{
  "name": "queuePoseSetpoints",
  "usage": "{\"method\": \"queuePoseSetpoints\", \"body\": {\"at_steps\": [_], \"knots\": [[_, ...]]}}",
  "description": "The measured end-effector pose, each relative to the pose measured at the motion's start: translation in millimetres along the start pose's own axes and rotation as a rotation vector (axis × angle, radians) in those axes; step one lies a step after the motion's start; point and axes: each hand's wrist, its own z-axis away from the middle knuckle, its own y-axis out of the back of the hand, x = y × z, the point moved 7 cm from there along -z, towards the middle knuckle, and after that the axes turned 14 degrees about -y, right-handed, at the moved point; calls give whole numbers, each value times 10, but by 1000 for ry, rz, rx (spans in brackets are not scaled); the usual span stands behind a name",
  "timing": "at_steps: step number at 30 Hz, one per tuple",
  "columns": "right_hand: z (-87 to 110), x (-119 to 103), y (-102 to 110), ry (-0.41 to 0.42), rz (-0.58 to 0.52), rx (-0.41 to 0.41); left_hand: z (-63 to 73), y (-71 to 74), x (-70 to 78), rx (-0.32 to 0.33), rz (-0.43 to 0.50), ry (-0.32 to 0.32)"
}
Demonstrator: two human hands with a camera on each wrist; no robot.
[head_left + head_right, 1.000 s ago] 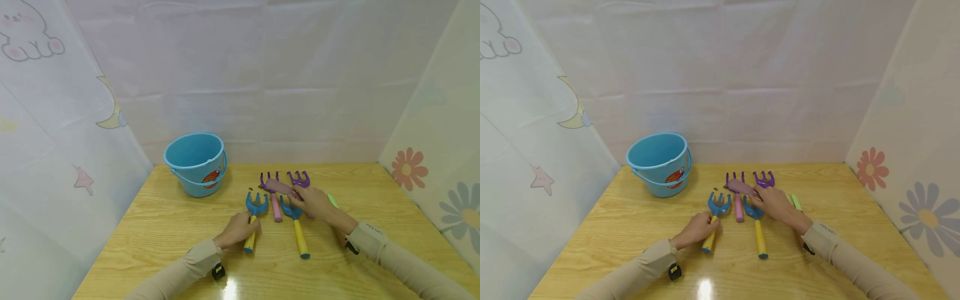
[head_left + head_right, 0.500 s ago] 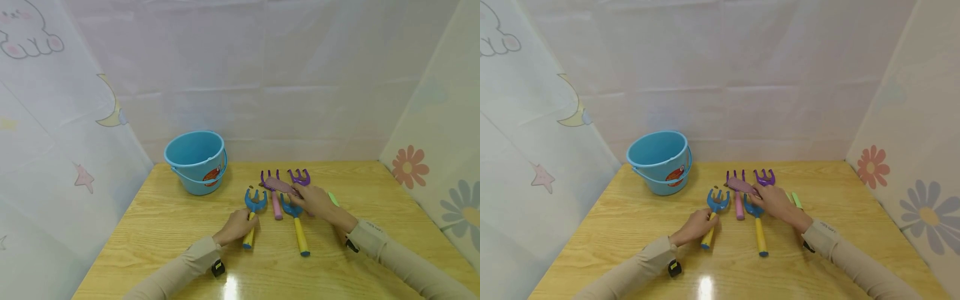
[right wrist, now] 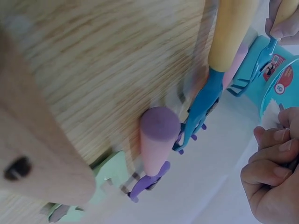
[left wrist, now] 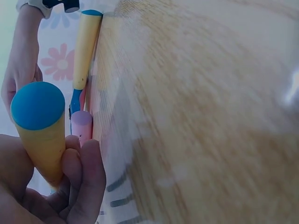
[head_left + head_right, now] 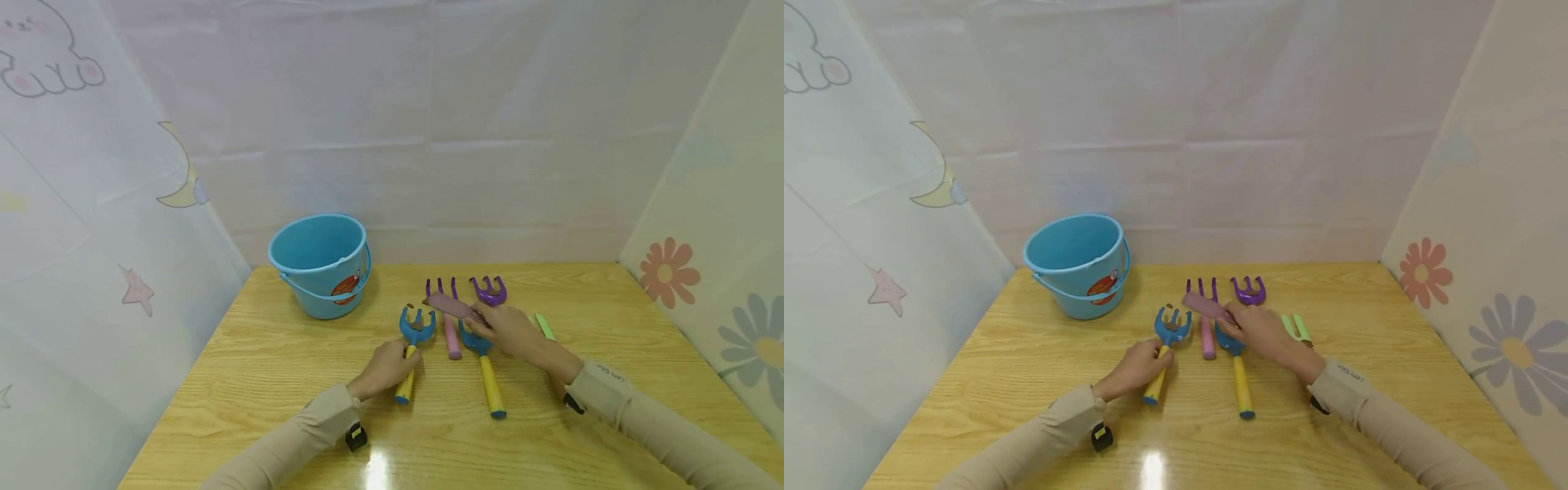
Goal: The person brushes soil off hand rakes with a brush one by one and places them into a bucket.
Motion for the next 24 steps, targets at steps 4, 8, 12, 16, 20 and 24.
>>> {"method": "queuePoseSetpoints", "body": {"at_steps": [4,8,12,16,20,24], "knots": [[14,-93,-12,80,-8,28,6,12,-1,-1,15,18],[23,-184,-49,146,-2,37,10,30,4,6,13,18],[40,-245,-108,169,-14,-13,10,42,6,2,13,21],[50,-287,-129,176,0,-16,0,51,12,1,12,10],[45,-300,-137,181,21,-7,-7,66,19,8,2,3],[38,-268,-157,173,28,-28,-4,71,5,9,7,17]]}}
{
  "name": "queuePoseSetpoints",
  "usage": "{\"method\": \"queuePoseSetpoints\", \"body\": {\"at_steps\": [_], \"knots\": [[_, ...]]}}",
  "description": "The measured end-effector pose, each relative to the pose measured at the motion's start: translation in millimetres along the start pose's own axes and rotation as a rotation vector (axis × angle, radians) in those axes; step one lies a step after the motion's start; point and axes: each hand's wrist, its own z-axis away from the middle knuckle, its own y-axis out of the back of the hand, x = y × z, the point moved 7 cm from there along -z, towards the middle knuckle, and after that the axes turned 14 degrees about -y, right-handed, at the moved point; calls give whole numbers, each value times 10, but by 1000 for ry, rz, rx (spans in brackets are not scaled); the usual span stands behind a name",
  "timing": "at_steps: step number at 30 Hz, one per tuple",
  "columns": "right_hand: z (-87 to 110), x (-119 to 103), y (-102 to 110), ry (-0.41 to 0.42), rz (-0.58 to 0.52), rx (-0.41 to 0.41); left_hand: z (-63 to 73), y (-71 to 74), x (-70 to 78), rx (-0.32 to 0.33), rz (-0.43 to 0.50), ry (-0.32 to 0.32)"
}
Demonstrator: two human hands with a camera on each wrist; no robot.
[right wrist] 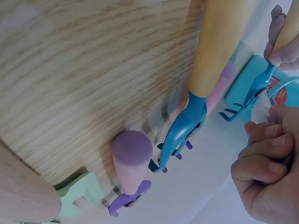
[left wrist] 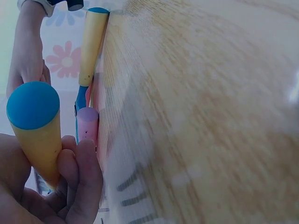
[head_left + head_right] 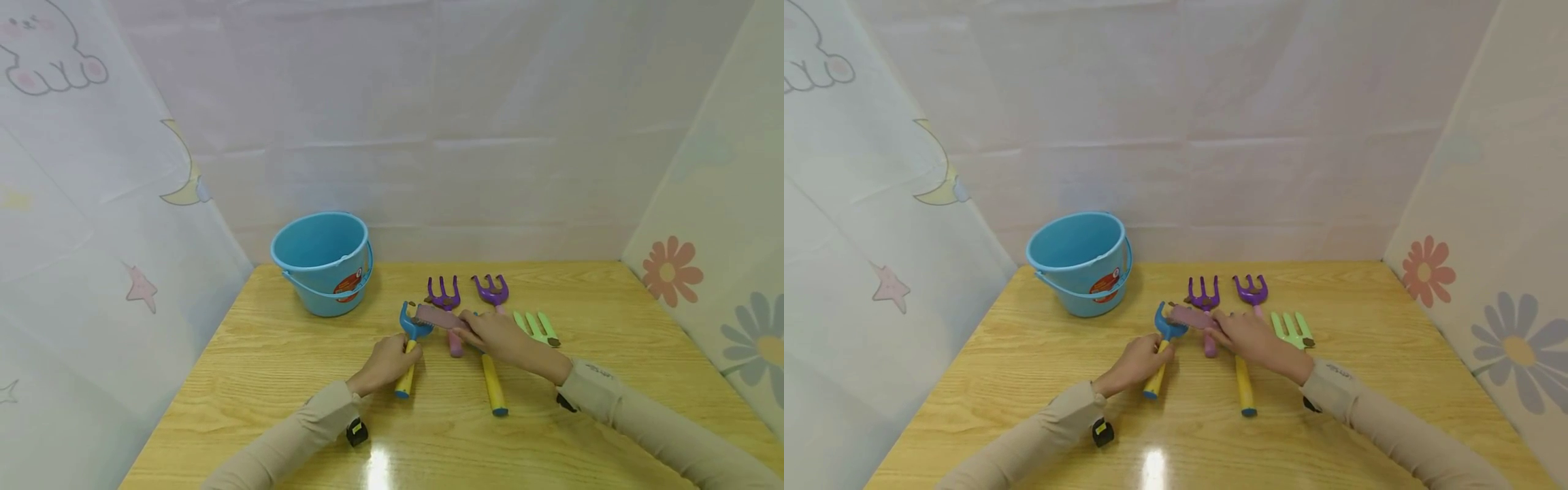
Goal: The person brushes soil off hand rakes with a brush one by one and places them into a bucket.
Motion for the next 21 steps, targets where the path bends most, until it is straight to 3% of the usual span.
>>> {"method": "queuePoseSetpoints", "body": {"at_steps": [6,14,21], "knots": [[-9,92,-5,-68,-7,-16,-2,-4,-15,8,-4,-7],[3,-69,20,-9,3,6,2,-22,-35,-1,11,4],[0,-6,36,-2,37,52,-3,-20,-48,7,17,6]]}}
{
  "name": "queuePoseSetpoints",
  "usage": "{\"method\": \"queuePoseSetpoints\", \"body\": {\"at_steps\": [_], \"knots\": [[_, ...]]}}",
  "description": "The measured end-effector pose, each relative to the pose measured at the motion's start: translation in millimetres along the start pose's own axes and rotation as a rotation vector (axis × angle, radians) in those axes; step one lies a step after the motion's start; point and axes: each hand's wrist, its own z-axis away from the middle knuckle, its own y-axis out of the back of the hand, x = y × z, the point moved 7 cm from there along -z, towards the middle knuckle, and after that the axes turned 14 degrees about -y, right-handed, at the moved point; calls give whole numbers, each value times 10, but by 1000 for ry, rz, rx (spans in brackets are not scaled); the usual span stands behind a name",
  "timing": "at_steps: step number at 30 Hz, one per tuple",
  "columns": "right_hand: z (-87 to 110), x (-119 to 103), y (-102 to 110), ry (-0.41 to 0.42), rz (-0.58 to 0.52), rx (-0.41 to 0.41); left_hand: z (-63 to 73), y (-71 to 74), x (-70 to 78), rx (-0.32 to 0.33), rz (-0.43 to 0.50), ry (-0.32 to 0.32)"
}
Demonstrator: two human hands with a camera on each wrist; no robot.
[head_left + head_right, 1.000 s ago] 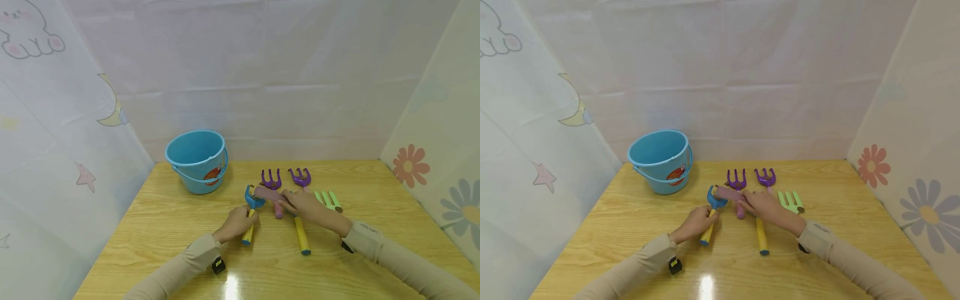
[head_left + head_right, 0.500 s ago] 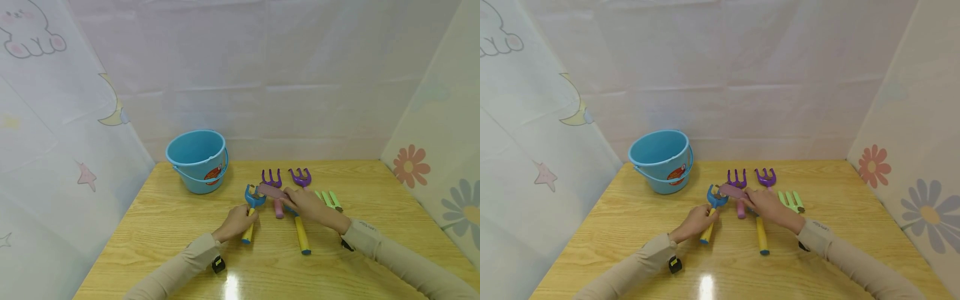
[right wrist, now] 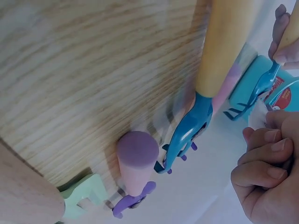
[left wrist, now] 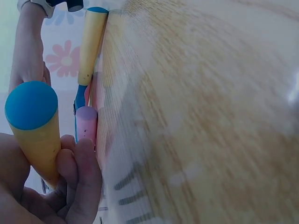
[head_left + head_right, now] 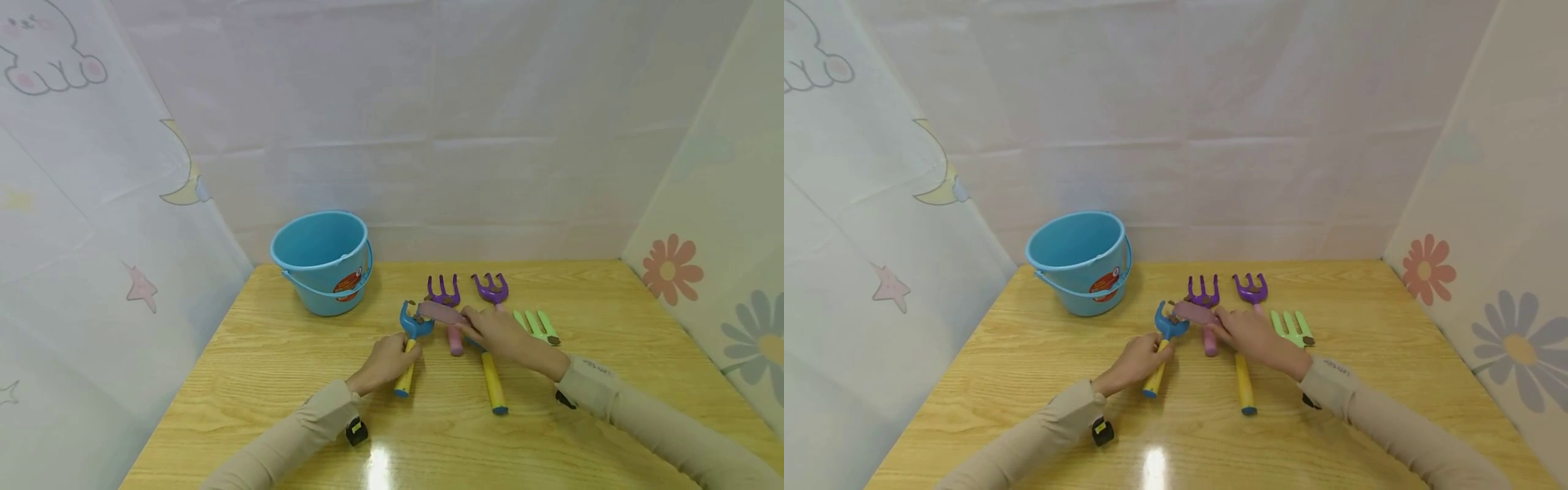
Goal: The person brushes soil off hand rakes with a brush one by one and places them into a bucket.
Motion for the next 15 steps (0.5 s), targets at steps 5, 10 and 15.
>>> {"method": "queuePoseSetpoints", "body": {"at_steps": [5,10,15], "knots": [[-14,-3,18,-6,21,33,2,0,-24,4,3,16],[-8,-47,-48,-11,-14,-43,4,-2,-30,-3,25,31],[-6,-19,-32,-18,11,-18,4,8,-19,-7,29,35]]}}
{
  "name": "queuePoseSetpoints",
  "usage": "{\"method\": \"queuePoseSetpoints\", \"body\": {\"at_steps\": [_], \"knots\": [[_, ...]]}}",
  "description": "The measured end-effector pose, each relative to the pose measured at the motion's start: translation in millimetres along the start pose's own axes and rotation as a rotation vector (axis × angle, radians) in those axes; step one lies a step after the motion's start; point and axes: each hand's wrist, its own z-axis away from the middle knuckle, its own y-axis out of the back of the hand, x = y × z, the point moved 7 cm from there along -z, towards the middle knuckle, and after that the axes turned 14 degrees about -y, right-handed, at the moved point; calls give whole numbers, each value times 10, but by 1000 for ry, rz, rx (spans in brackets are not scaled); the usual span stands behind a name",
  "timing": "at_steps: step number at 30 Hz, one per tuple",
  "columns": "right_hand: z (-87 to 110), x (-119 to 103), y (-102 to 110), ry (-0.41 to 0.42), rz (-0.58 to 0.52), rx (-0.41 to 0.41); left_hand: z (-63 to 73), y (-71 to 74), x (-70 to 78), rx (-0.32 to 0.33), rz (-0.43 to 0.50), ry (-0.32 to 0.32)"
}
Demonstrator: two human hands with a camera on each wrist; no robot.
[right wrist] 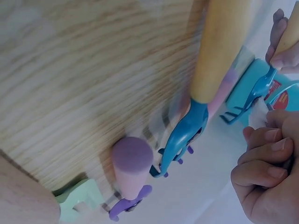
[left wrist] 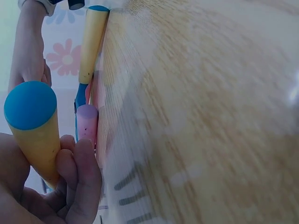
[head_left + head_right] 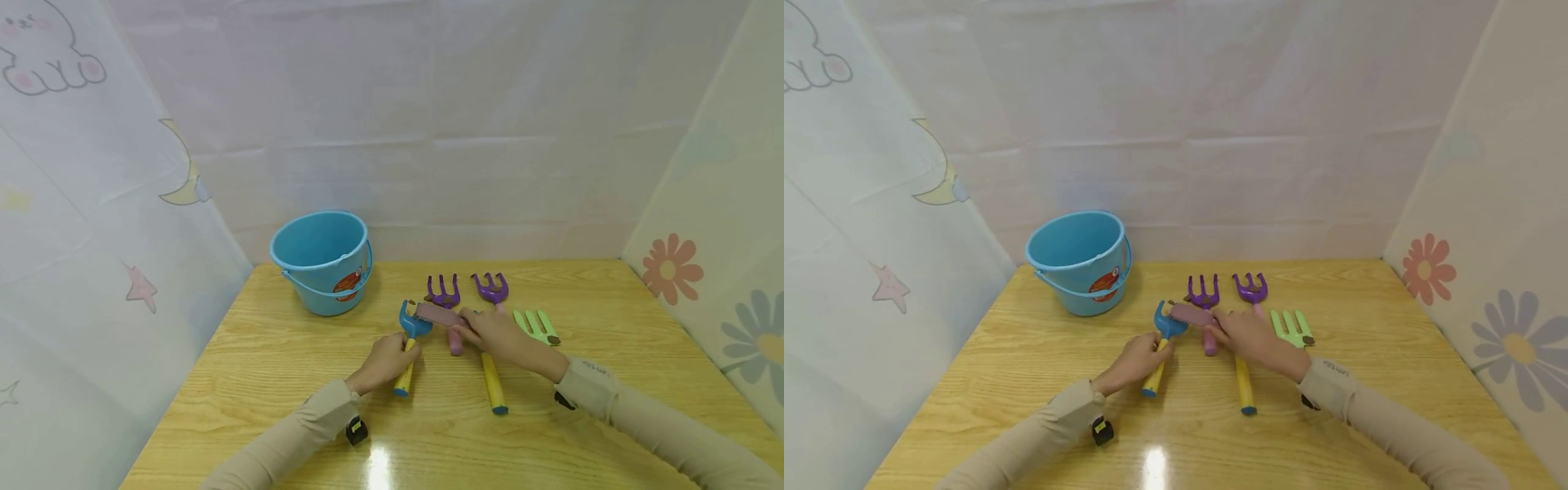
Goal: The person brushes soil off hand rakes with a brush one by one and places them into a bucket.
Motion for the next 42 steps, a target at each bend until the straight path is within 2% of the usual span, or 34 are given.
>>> {"method": "queuePoseSetpoints", "body": {"at_steps": [4,8,16,23,32,42], "knots": [[-2,27,55,22,22,71,4,19,0,11,-6,8],[-12,32,73,14,18,89,8,31,-5,21,-26,14],[-25,-33,11,0,-1,9,6,26,1,10,-34,-1],[-15,52,27,-30,13,25,16,45,-41,17,-30,12],[-24,82,47,-75,2,-14,11,81,-83,11,-33,15],[-33,162,68,-110,-2,-36,-25,280,-18,9,-72,-22]]}}
